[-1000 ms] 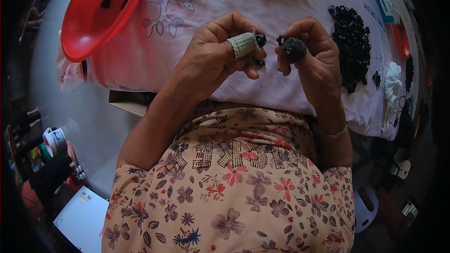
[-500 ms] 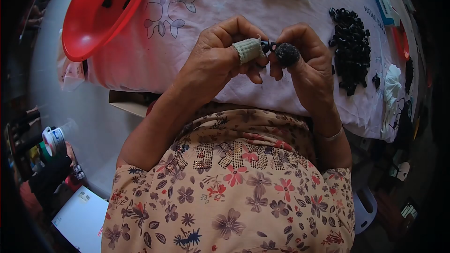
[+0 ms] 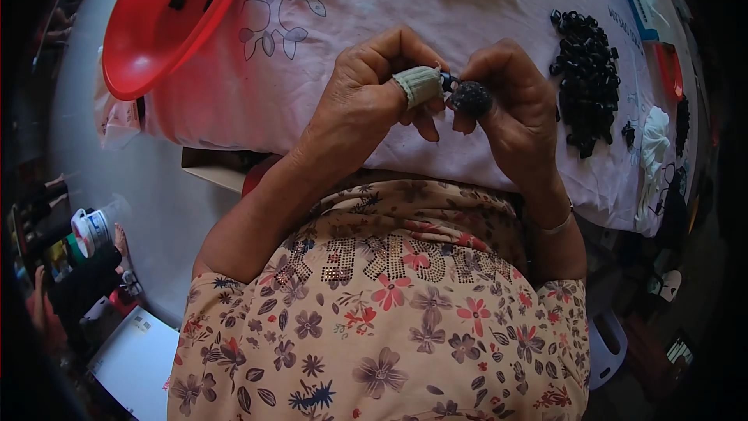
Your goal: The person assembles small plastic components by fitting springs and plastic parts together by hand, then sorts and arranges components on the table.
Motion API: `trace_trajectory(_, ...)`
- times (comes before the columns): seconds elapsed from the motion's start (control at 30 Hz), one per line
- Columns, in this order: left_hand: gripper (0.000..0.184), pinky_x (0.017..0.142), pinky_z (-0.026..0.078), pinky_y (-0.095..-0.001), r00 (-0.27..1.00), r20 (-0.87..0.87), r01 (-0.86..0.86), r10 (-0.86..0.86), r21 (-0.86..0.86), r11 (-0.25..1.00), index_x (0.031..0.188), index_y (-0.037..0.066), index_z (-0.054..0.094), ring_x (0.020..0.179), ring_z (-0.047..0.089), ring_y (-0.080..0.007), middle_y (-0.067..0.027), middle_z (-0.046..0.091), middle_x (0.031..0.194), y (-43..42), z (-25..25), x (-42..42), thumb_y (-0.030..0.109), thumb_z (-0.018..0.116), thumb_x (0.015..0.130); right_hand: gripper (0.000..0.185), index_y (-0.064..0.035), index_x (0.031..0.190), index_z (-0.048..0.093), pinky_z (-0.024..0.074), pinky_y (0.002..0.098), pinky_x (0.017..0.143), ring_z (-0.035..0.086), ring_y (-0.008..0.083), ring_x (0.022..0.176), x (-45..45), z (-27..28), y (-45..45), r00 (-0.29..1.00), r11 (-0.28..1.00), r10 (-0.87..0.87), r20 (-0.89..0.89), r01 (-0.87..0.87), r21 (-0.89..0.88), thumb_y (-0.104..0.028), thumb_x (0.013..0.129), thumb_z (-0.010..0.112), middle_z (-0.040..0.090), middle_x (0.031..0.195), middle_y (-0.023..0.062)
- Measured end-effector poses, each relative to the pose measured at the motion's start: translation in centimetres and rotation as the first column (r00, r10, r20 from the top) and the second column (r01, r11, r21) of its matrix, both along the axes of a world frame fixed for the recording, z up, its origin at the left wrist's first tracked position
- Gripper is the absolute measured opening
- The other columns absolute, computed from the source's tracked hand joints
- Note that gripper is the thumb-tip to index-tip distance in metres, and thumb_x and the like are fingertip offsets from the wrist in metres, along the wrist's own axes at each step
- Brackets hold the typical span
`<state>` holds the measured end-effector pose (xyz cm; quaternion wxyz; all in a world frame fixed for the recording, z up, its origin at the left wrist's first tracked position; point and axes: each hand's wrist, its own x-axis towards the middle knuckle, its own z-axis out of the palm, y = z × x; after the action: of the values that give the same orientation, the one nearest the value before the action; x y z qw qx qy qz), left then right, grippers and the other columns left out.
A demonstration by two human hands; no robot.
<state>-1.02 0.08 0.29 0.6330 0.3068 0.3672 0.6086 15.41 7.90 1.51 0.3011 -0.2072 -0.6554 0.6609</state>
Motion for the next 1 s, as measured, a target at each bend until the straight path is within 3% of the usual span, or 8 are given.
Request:
trace_trajectory(0.13,0.008,0.053,0.053,-0.0242,0.998,-0.020,-0.065,0.065,-0.039,0.997,0.095,0.000,0.054,0.062,0.060,-0.0115,-0.0083,0.061,0.082,-0.3,0.2,0.8,0.005,0.053,0.089,0.013,-0.0037,0.093,0.050,0.0456,0.0161,0.053,0.053,0.0026,0.061,0.0,0.1,-0.3,0.999,0.992,-0.027,0.032,0.023,0.120,0.008,0.086,0.049,0.056,0.075,0.0006)
trace_trajectory(0.27,0.008,0.052,0.053,-0.0241,0.987,-0.113,-0.112,0.112,0.000,0.994,0.095,0.000,0.054,0.063,0.060,-0.0114,-0.0088,0.061,0.083,-0.5,0.3,1.0,0.000,0.051,0.088,0.013,-0.0037,0.092,0.050,0.0454,0.0161,0.052,0.054,0.0028,0.061,-0.2,-0.3,-0.3,0.999,0.986,-0.027,0.026,0.023,0.163,0.008,0.087,0.048,0.056,0.074,0.0008)
trace_trajectory(0.53,0.015,0.053,0.054,-0.0239,0.983,-0.147,-0.101,0.113,0.082,0.991,0.095,0.000,0.054,0.068,0.061,-0.0122,-0.0095,0.061,0.085,-0.7,0.9,1.2,-0.009,0.046,0.086,0.009,-0.0043,0.090,0.049,0.0452,0.0161,0.052,0.053,0.0029,0.059,0.0,-0.2,-0.4,0.998,0.994,0.043,-0.047,-0.047,-0.095,0.004,0.088,0.053,0.056,0.074,0.0008)
trace_trajectory(0.7,0.019,0.054,0.054,-0.0237,0.968,-0.211,-0.114,0.134,0.102,0.988,0.095,-0.001,0.054,0.069,0.060,-0.0122,-0.0093,0.060,0.086,-0.9,1.1,1.5,-0.012,0.044,0.084,0.010,-0.0043,0.089,0.050,0.0446,0.0155,0.052,0.053,0.0027,0.059,0.0,-0.3,-0.5,0.998,0.999,0.051,-0.033,-0.052,-0.010,0.005,0.087,0.053,0.054,0.074,-0.0001)
trace_trajectory(0.77,0.015,0.051,0.052,-0.0225,0.939,-0.296,-0.142,0.176,0.135,0.981,0.092,0.000,0.051,0.068,0.064,-0.0132,-0.0081,0.061,0.078,-0.9,1.1,1.6,-0.010,0.040,0.087,0.011,-0.0044,0.089,0.050,0.0444,0.0154,0.052,0.053,0.0027,0.059,0.0,-0.4,-0.5,0.999,0.999,0.041,-0.031,-0.041,0.010,0.006,0.087,0.053,0.054,0.074,-0.0004)
trace_trajectory(0.9,0.016,0.052,0.052,-0.0222,0.944,-0.297,-0.118,0.146,0.110,0.987,0.093,-0.001,0.051,0.069,0.064,-0.0136,-0.0085,0.061,0.079,-0.7,1.3,1.3,-0.010,0.041,0.086,0.008,-0.0032,0.091,0.049,0.0453,0.0156,0.053,0.054,0.0032,0.060,0.0,-0.3,-0.4,0.999,0.999,0.029,-0.032,-0.028,0.020,0.002,0.088,0.055,0.054,0.077,0.0011)
trace_trajectory(0.97,0.014,0.052,0.053,-0.0222,0.986,-0.138,-0.088,0.096,0.061,0.994,0.095,-0.001,0.051,0.070,0.065,-0.0142,-0.0093,0.061,0.080,-0.5,1.5,1.1,-0.009,0.043,0.086,0.008,-0.0025,0.092,0.049,0.0458,0.0157,0.053,0.054,0.0035,0.060,-0.1,-0.1,-0.2,0.998,0.999,0.036,-0.046,-0.036,0.000,0.000,0.088,0.056,0.055,0.079,0.0018)
trace_trajectory(1.0,0.014,0.052,0.053,-0.0222,0.986,-0.138,-0.089,0.097,0.065,0.994,0.095,-0.001,0.051,0.070,0.065,-0.0142,-0.0093,0.061,0.080,-0.4,1.5,1.0,-0.009,0.043,0.086,0.015,-0.0019,0.094,0.049,0.0447,0.0168,0.051,0.053,0.0051,0.059,-0.1,0.0,-0.2,0.995,0.999,0.034,-0.090,-0.037,-0.038,-0.011,0.088,0.060,0.055,0.077,0.0030)
